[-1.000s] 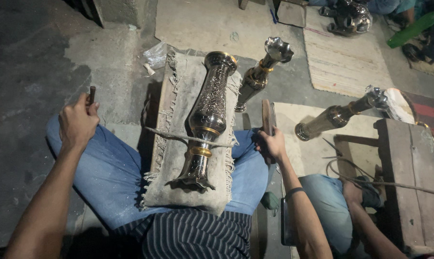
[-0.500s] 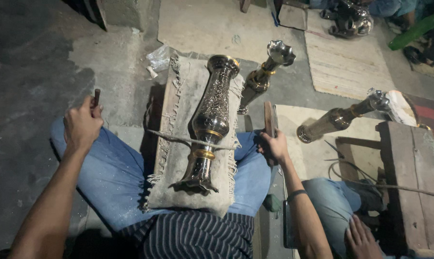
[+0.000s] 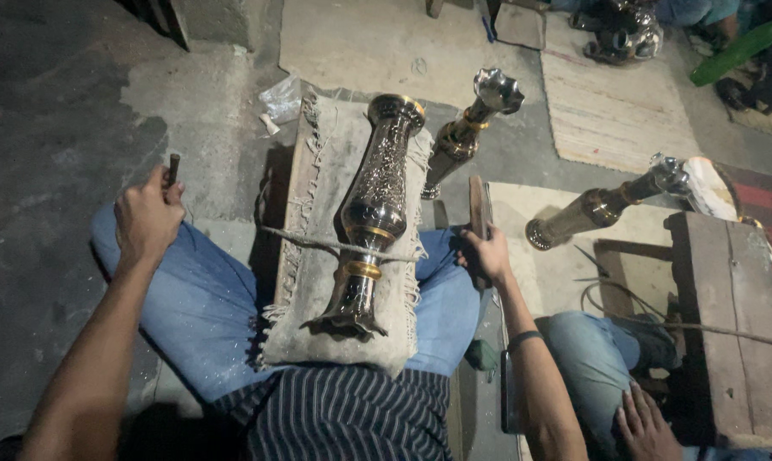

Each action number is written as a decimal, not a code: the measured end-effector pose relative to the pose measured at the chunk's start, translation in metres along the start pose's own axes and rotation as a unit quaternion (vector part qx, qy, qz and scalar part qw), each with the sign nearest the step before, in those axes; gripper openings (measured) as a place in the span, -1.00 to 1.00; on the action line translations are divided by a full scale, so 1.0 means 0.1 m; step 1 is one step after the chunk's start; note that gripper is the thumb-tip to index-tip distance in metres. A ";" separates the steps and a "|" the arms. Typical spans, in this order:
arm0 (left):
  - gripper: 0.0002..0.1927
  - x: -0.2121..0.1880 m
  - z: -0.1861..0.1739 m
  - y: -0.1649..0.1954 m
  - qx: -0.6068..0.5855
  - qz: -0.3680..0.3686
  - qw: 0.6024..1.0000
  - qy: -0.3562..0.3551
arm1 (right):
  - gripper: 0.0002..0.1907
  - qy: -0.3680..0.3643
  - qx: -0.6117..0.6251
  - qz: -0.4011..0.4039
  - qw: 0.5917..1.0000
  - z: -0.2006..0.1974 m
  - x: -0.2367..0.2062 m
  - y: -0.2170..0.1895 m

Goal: The person sits cross-legged on the floor with an ornate brass vase-shaped object laid on a cloth pad on their lap. They hold a chisel against the engraved surface and repeatedly strike it with a wooden mallet, repositioning the chisel to cut decorative patterns across the metal body.

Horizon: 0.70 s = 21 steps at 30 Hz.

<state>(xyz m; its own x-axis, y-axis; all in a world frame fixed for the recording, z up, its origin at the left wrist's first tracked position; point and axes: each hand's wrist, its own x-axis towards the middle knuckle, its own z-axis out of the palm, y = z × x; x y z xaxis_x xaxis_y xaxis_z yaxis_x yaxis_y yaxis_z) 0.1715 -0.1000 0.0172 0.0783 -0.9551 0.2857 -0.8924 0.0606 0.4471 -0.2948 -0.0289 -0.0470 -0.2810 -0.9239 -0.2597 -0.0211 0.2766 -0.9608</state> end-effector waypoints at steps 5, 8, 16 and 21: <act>-0.78 -0.01 -0.07 0.08 0.000 0.012 1.000 0.021 | -0.76 -0.001 -0.019 -0.011 1.000 0.07 -0.05 -0.09; -0.79 -0.02 -0.13 0.14 -0.015 0.016 0.999 0.026 | -0.77 -0.006 -0.022 -0.028 0.999 0.10 -0.10 -0.14; -0.74 -0.08 -0.28 0.18 0.001 0.012 1.000 0.016 | -0.74 0.002 -0.025 -0.056 0.998 0.12 -0.21 -0.26; -0.65 -0.11 -0.17 0.10 -0.016 0.090 0.991 0.096 | -0.70 0.091 0.081 -0.099 0.988 0.01 -0.33 -0.15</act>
<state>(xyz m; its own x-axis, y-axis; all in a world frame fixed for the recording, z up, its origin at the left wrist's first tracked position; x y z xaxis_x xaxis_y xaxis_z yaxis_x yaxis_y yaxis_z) 0.1690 -0.0839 0.0336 0.0050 -0.8558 0.5173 -0.8849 0.2372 0.4009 -0.2844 -0.0027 -0.0245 -0.4554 -0.8884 -0.0582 0.0569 0.0362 -0.9977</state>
